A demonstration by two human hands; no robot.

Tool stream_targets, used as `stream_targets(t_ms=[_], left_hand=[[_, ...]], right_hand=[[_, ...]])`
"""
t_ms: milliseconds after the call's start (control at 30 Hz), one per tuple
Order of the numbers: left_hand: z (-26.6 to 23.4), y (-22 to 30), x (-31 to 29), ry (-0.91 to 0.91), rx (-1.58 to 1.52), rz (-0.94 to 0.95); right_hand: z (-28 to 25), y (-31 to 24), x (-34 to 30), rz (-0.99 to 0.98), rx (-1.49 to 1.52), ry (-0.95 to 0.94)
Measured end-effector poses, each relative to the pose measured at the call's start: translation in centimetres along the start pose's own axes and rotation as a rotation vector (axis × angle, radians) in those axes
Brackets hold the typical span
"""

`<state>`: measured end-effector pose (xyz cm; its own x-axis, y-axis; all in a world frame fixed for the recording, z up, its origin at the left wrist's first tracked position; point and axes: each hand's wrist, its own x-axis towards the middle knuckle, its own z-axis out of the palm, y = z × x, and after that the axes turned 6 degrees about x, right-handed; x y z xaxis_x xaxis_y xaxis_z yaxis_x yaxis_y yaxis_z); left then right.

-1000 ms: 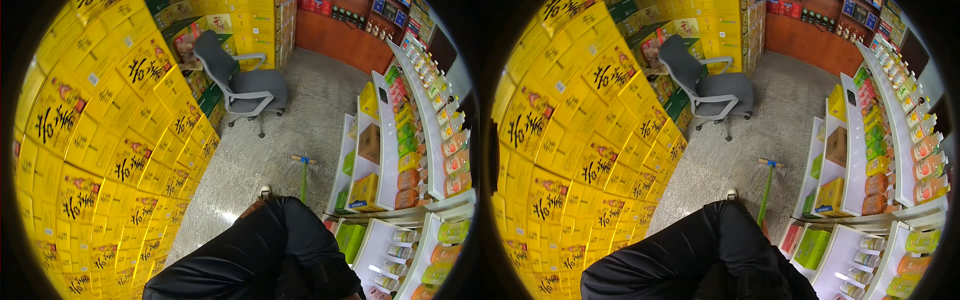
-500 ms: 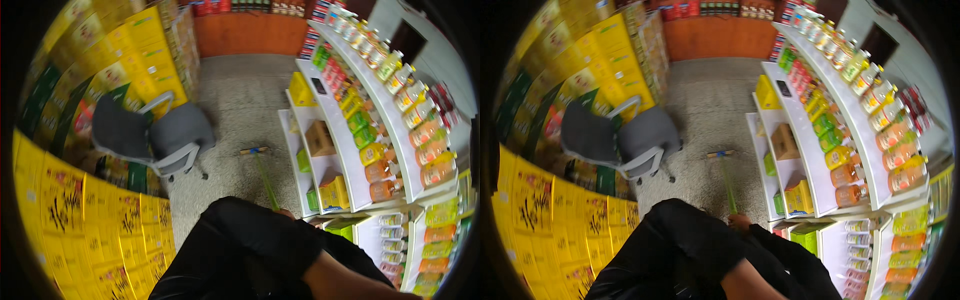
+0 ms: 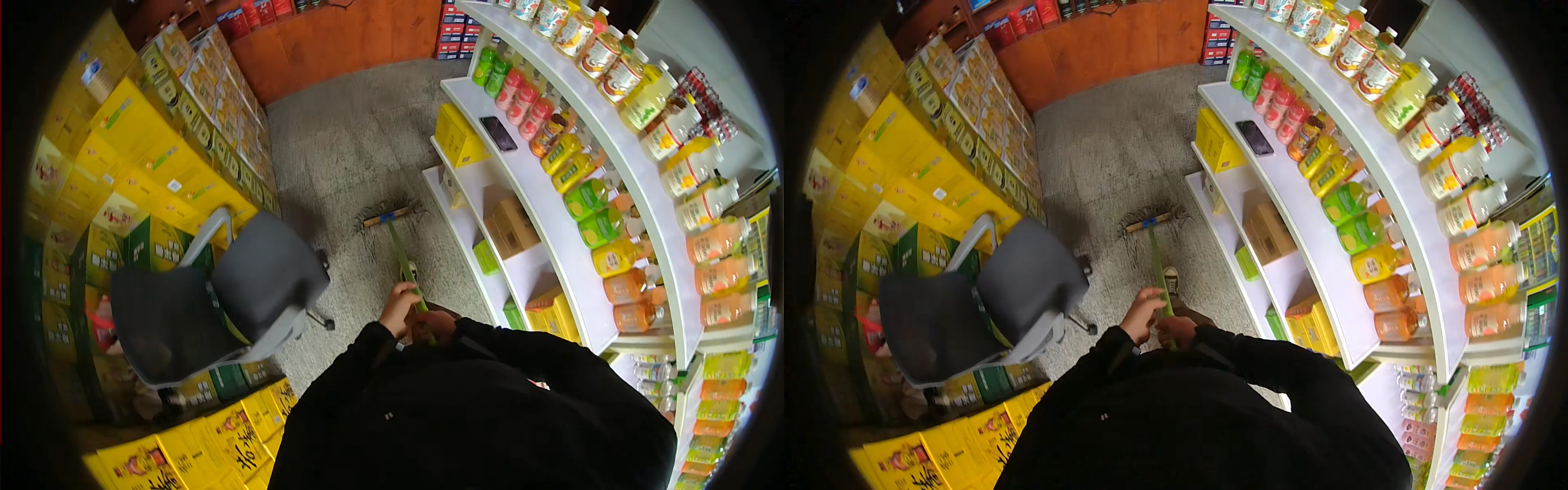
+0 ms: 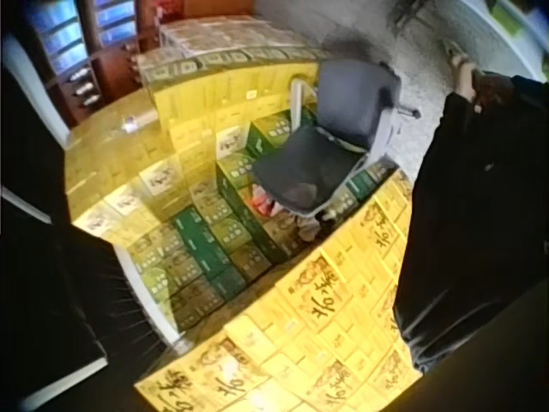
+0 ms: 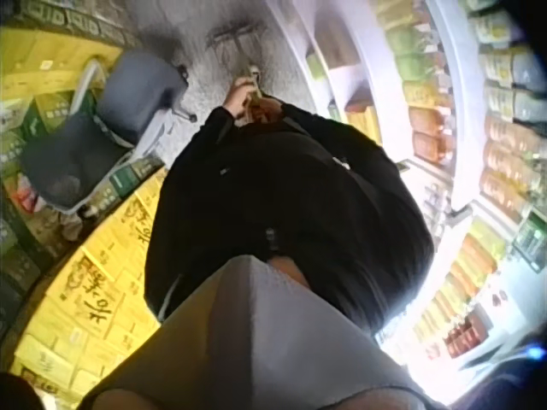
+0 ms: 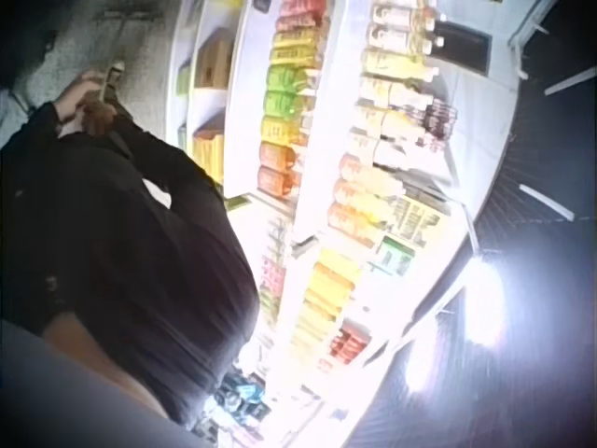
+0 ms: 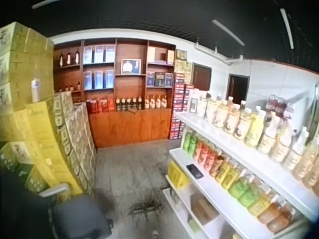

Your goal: Mopping the floor of a grocery store using a mop.

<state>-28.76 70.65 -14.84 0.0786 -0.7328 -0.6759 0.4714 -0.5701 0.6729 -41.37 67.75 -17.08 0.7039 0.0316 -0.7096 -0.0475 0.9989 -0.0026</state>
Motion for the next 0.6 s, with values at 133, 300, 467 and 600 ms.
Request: stream_targets(t_ms=[133,300,467,600], left_hand=[[-6.0,2.3,9.0,-0.270,0.623,0.695],[-9.9,9.2,20.7,-0.200,1.139,1.105],[-6.8,18.8,23.5,-0.298,0.117,0.097],[-11.6,19.6,31.2,-0.479,0.467,0.321]], right_hand=[[5.5,-9.1,5.2,-0.097,-0.235,0.199],[12.6,-18.0,7.8,-0.118,-0.095,0.217],[13.7,-25.5,8.9,-0.243,-0.364,0.069],[13.7,-28.8,14.9,-0.167,-0.416,0.113]])
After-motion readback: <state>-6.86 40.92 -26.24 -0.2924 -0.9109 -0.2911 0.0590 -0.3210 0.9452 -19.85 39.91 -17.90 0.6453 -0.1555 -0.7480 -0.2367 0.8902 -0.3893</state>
